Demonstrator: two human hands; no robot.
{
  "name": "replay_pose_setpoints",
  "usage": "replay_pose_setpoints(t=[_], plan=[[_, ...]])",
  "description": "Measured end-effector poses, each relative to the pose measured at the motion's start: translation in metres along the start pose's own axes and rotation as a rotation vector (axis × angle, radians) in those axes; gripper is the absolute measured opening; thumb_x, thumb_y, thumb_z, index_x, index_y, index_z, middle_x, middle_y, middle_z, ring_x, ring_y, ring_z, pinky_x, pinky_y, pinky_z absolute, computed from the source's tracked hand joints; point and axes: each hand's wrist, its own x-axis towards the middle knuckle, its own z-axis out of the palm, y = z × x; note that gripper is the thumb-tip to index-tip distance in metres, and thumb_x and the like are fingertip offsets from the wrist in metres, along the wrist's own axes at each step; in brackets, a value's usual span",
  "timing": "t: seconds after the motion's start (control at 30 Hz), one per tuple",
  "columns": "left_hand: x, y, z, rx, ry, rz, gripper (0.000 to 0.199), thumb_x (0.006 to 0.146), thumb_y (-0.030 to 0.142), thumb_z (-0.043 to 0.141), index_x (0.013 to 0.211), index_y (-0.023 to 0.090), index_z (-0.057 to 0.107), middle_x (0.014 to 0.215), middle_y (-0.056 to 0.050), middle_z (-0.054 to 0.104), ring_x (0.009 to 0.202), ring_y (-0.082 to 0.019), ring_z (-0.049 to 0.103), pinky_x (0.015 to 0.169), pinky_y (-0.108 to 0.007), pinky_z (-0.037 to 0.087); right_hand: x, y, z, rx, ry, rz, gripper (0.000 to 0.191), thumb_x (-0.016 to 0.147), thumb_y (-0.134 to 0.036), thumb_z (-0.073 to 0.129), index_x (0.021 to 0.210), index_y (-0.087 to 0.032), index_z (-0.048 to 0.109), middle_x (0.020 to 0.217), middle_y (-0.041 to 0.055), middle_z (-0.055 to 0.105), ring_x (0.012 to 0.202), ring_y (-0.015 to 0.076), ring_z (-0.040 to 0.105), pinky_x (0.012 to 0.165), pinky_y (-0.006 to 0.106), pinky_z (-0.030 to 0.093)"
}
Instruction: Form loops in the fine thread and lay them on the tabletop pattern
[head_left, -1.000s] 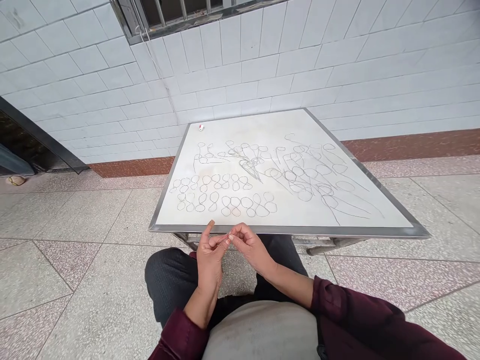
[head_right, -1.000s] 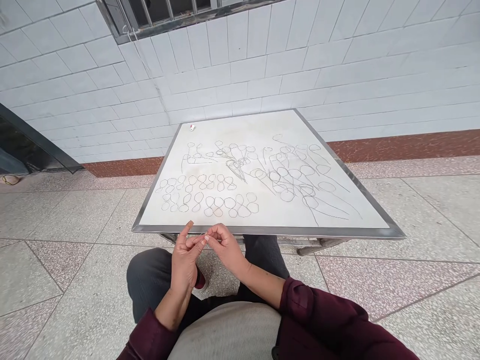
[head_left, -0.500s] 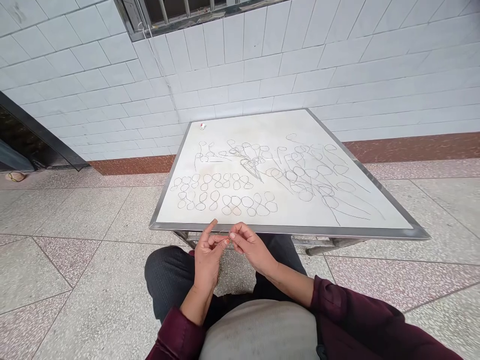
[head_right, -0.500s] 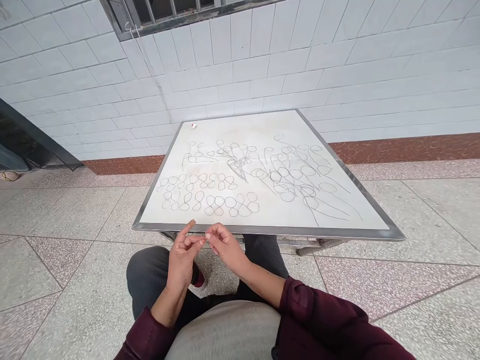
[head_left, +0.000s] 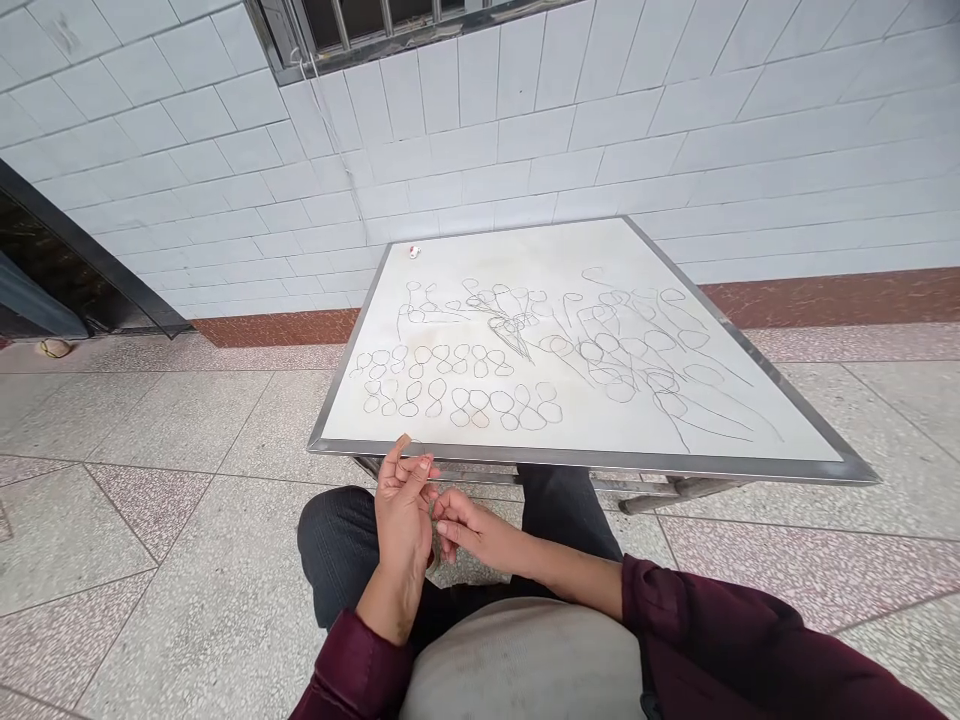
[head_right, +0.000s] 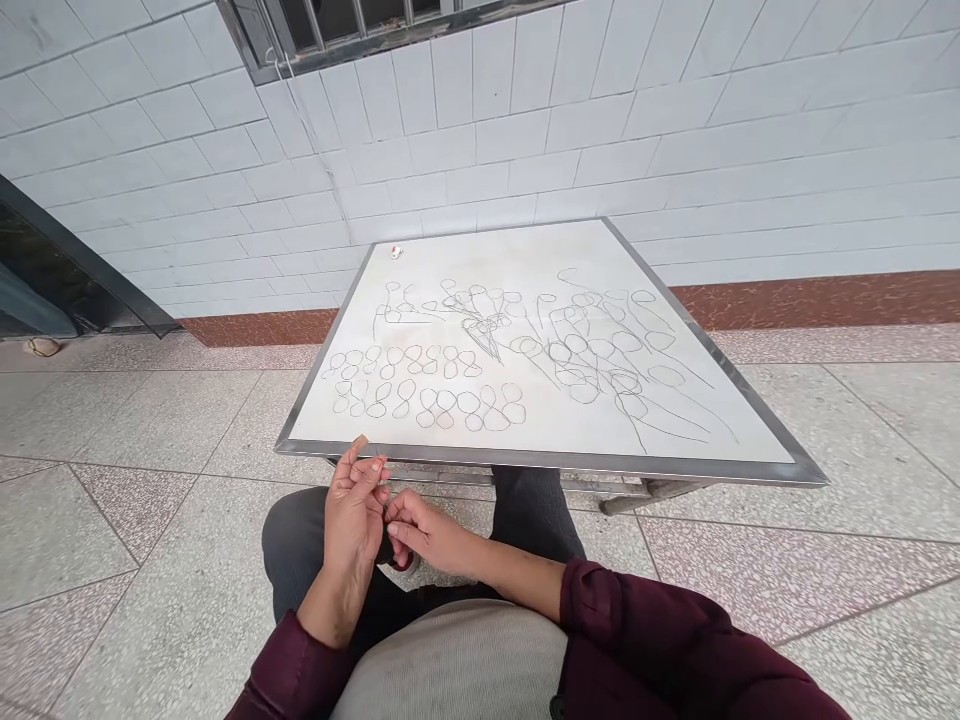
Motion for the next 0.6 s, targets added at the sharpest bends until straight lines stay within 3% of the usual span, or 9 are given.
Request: replay_pose_setpoints(t=[0.2,0.43,0.53,0.6], plan=[[0.002,0.012,-0.011,0.115,-0.043,0.013,0.06,0.068,0.019,0.077,0.124,0.021,0.055,0.074,0.003,0.064,0.06,-0.01,0.06,0.051,-0.02,0.045,-0.003,-0.009,-0.011,-0.145,0.068,0.031,0.024,0.092,-0.045,0.048,0.092,-0.021,0.047,0.067,-0.005,0.046,0.057,0.0107,0.046,0.057,0.025,0.041],[0.002,0.016,-0.017,0.153,-0.074,-0.014,0.063,0.068,0.018,0.076,0.126,0.02,0.052,0.071,0.006,0.062,0.053,-0.008,0.058,0.056,-0.023,0.048,-0.008,-0.036,-0.035,-0.629,0.097,-0.12,0.012,0.091,-0.024,0.046,0.086,-0.021,0.056,0.073,-0.0019,0.05,0.063,0.012,0.042,0.06,0.026,0.034],[0.001,0.016,-0.016,0.133,-0.088,-0.032,0.061,0.068,0.017,0.075,0.124,0.019,0.052,0.072,0.006,0.062,0.054,-0.009,0.06,0.059,-0.025,0.05,-0.01,-0.046,-0.043,-0.657,0.128,-0.17,0.012,0.09,-0.023,0.047,0.084,-0.021,0.057,0.073,-0.001,0.05,0.065,0.0133,0.043,0.063,0.027,0.035],[-0.001,0.016,-0.013,0.116,-0.089,-0.034,0.059,0.068,0.017,0.075,0.123,0.019,0.052,0.072,0.006,0.062,0.054,-0.009,0.06,0.06,-0.027,0.052,-0.011,-0.048,-0.045,-0.544,0.189,-0.114,0.01,0.088,-0.027,0.052,0.082,-0.021,0.056,0.07,-0.002,0.049,0.063,0.0127,0.044,0.062,0.027,0.036]])
